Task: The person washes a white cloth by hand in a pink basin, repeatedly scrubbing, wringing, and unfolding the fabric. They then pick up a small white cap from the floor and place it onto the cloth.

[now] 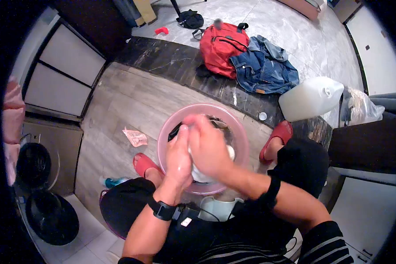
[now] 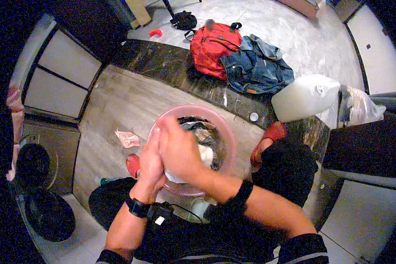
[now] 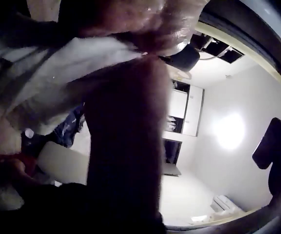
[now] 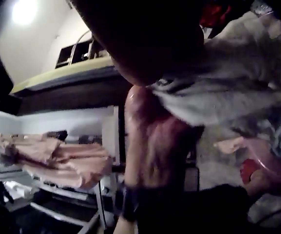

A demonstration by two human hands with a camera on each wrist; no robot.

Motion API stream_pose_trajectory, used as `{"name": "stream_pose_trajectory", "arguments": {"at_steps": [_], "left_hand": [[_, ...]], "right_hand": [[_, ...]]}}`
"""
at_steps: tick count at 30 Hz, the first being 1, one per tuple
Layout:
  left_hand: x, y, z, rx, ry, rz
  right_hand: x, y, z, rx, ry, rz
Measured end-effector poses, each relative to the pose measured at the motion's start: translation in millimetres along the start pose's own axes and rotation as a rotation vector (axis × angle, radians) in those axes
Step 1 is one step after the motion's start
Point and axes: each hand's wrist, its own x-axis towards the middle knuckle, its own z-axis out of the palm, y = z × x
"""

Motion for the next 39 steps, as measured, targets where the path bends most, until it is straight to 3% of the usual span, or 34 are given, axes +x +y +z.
{"name": "stream_pose_trajectory", "arguments": {"at_steps": [1, 4, 5, 6, 9, 12, 13, 16, 17, 20, 21, 25, 28, 29, 32, 33, 36, 37, 39], "left_hand": [[8.5, -5.7, -17.8, 0.063, -0.046, -0.001], [4.6, -11.5, -6.2, 0.08, 0.071, 0.034], [4.2, -13.6, -2.4, -0.009, -0.009, -0.015], [4.7, -12.4, -1.8, 0.018, -0.027, -0.007], [13.2, -2.4, -18.3, 0.123, -0.025, -0.049], [12.0, -21.2, -11.9, 0.14, 0.097, 0.041], [4.6, -20.3, 1.3, -0.017, 0.016, 0.029], [3.8, -10.0, -9.6, 0.052, -0.045, 0.025], [13.1, -13.1, -28.2, 0.16, -0.131, 0.018], [3.2, -20.1, -5.3, 0.12, 0.019, -0.018], [3.5, -21.4, -4.3, 0.045, -0.084, -0.025], [2.7, -9.1, -17.1, 0.04, -0.074, 0.009], [-1.6, -9.0, 0.4, 0.054, -0.013, -0.024], [3.1, -14.4, 1.1, -0.023, -0.048, -0.001], [2.7, -3.9, -11.4, 0.019, -0.013, -0.042], [8.3, -3.6, -18.6, -0.096, -0.133, -0.074], [3.0, -20.7, -4.6, 0.032, -0.086, -0.016], [1.4, -21.2, 0.8, 0.052, -0.096, 0.026], [6.7, -14.3, -13.5, 0.152, -0.071, -0.025]], "right_hand": [[-10.6, 2.2, 5.9, 0.085, -0.002, -0.146], [-0.6, -0.1, -6.2, -0.02, -0.114, 0.061], [15.4, 1.5, -12.5, -0.091, -0.011, 0.085], [24.9, 7.1, -12.6, -0.02, 0.086, 0.022], [-10.8, 5.4, 4.1, 0.075, -0.015, -0.14], [-0.5, 1.0, -9.7, 0.034, -0.067, -0.018], [19.7, 8.8, -11.5, -0.082, 0.07, -0.035], [-4.9, 4.0, -4.0, 0.013, 0.0, -0.102], [-19.5, 1.6, 1.3, 0.077, -0.032, -0.245], [4.8, 6.7, -13.2, -0.079, 0.0, -0.168], [19.7, 9.2, -17.9, -0.092, 0.082, -0.083], [-23.3, -9.0, -6.7, -0.031, -0.131, -0.222], [10.1, 0.6, -14.6, -0.174, 0.009, -0.089], [23.9, 15.4, -11.7, -0.112, 0.141, -0.145], [-14.7, 1.8, -3.5, -0.076, -0.045, -0.216], [-21.2, 1.1, -1.3, -0.049, -0.055, -0.342], [12.9, 10.3, -16.7, -0.19, 0.046, -0.1], [25.0, 17.9, -14.8, -0.135, 0.141, -0.139], [-3.2, 14.4, -7.6, -0.063, 0.033, -0.219]]}}
